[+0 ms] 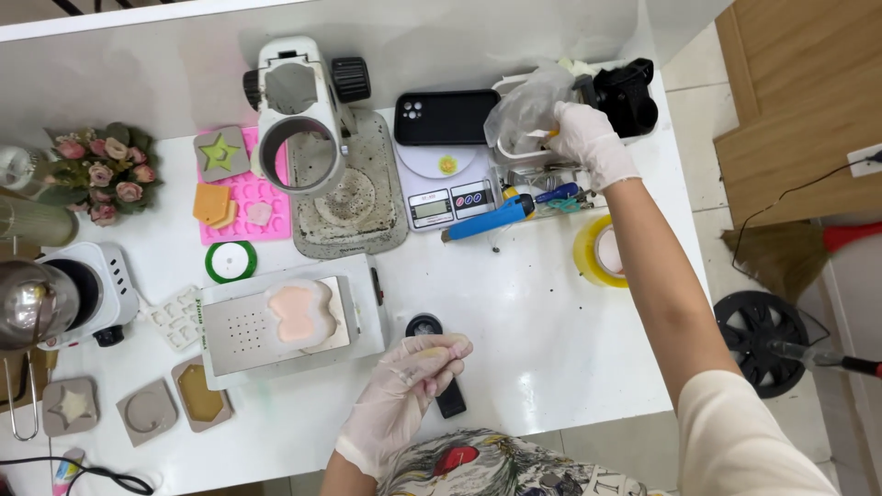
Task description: Trimming excess wax from small molded pieces using a tool and organizing them on the workbench.
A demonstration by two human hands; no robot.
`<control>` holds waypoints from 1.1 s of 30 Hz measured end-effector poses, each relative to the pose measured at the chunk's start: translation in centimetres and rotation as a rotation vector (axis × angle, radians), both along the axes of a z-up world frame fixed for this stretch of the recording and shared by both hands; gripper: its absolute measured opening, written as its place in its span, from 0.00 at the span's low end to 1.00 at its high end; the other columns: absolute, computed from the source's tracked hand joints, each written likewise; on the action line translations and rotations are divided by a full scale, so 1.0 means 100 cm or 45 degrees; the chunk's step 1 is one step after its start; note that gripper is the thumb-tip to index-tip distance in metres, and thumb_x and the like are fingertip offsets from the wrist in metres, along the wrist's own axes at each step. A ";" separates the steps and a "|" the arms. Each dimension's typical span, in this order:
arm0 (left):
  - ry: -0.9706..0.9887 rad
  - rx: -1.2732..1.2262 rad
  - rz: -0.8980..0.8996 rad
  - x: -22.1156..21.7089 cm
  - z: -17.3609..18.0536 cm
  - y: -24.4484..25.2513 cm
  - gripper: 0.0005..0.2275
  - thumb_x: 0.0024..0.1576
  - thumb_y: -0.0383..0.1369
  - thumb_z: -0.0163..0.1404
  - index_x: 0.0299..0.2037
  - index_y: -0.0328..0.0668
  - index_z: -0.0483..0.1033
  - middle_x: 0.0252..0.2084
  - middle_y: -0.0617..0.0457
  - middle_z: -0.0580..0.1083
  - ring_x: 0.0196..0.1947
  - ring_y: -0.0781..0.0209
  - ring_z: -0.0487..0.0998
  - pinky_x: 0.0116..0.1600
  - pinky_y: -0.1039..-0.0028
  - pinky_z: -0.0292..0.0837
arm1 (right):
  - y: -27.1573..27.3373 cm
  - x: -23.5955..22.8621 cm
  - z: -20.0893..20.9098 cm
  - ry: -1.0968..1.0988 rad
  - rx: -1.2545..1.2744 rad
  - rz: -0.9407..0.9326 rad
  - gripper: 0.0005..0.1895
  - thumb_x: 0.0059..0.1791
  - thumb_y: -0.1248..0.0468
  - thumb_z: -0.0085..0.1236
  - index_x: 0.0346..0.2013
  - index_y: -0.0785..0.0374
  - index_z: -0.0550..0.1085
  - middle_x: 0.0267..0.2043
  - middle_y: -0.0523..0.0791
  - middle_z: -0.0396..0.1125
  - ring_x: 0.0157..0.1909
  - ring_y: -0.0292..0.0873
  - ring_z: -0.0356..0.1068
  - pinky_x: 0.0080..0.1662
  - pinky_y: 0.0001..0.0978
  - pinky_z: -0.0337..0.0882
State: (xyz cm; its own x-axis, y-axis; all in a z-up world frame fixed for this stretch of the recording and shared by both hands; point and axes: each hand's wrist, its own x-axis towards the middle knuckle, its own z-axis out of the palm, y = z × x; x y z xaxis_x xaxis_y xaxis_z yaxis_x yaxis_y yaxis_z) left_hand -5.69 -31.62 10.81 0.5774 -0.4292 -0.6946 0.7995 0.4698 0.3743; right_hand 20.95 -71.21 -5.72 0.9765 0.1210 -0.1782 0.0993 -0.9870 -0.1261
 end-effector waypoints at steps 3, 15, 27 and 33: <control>-0.078 -0.147 -0.007 -0.001 0.003 0.013 0.10 0.59 0.25 0.52 0.45 0.21 0.77 0.44 0.44 0.77 0.33 0.69 0.72 0.36 0.83 0.68 | 0.008 -0.026 0.031 -0.052 0.142 -0.161 0.20 0.45 0.57 0.68 0.45 0.66 0.74 0.39 0.59 0.72 0.44 0.64 0.72 0.46 0.53 0.72; -0.257 -0.241 0.163 -0.041 0.011 0.167 0.09 0.61 0.25 0.52 0.47 0.24 0.78 0.44 0.45 0.80 0.36 0.69 0.80 0.40 0.85 0.76 | 0.291 -0.176 0.257 0.160 2.080 -0.455 0.21 0.56 0.52 0.53 0.60 0.57 0.71 0.24 0.34 0.58 0.23 0.26 0.52 0.25 0.19 0.50; -0.424 -0.210 0.594 -0.093 0.012 0.396 0.09 0.60 0.23 0.53 0.48 0.25 0.78 0.45 0.42 0.79 0.39 0.66 0.81 0.43 0.84 0.78 | 0.546 -0.211 0.256 0.562 2.201 -0.104 0.10 0.59 0.64 0.49 0.41 0.66 0.75 0.20 0.35 0.53 0.18 0.28 0.44 0.22 0.23 0.43; -0.567 -0.345 0.737 -0.063 -0.014 0.480 0.09 0.62 0.23 0.54 0.49 0.24 0.79 0.45 0.46 0.79 0.38 0.68 0.79 0.42 0.87 0.75 | 0.652 -0.202 0.241 0.708 1.954 -0.123 0.12 0.58 0.63 0.48 0.37 0.66 0.74 0.18 0.35 0.52 0.16 0.29 0.43 0.20 0.25 0.42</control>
State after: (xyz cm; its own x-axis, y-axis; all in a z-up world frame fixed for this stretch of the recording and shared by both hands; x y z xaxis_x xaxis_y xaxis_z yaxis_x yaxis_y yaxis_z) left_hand -11.97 16.42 9.40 0.9612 -0.0961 -0.2587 0.2005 0.8874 0.4152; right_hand 0.71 -6.00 18.36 0.8509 0.4521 -0.2675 -0.3423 0.0909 -0.9352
